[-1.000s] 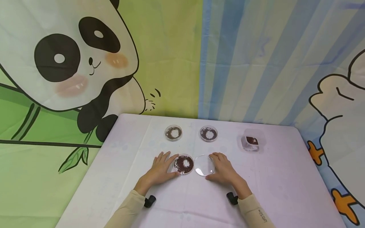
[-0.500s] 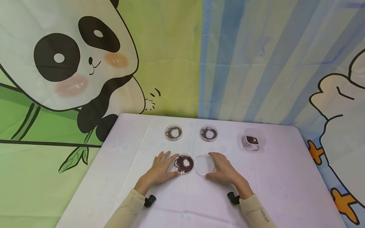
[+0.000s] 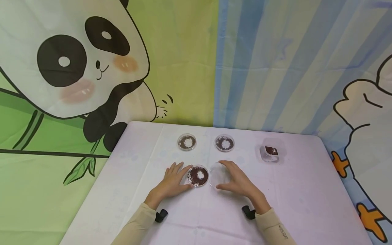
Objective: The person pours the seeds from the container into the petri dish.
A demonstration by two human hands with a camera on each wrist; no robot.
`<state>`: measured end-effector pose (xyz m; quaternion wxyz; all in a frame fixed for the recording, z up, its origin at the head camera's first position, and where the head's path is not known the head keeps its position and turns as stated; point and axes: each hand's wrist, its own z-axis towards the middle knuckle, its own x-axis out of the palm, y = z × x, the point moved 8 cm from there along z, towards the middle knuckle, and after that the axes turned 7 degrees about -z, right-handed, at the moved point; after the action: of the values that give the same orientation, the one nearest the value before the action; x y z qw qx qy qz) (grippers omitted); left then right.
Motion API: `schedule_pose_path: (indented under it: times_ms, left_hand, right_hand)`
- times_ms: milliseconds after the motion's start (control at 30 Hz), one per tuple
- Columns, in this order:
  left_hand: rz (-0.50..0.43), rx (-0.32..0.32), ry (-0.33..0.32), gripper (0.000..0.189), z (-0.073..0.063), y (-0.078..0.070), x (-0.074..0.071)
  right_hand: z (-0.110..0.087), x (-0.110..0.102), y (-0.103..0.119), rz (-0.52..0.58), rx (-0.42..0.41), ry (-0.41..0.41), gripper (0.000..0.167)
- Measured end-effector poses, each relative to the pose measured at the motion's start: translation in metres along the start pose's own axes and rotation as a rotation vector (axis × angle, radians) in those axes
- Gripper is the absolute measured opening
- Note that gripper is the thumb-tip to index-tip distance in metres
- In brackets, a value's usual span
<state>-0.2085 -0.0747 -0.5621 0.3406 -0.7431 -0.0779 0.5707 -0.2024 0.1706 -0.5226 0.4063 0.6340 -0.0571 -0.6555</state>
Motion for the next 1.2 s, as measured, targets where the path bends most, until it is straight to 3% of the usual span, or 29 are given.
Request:
schedule_pose_path:
  times_ms: [367, 800, 1200]
  left_hand:
    - [0.005, 0.000, -0.002, 0.080, -0.001, 0.000, 0.000]
    - [0.021, -0.005, 0.008, 0.081, 0.000, 0.002, 0.001]
    - [0.020, 0.008, 0.008, 0.083, 0.000, 0.001, 0.000]
  right_hand:
    - [0.011, 0.007, 0.012, 0.118, -0.035, -0.010, 0.093]
    - [0.029, 0.029, 0.031, 0.275, -0.041, 0.063, 0.094]
    - [0.039, 0.042, 0.044, 0.192, -0.076, 0.083, 0.097]
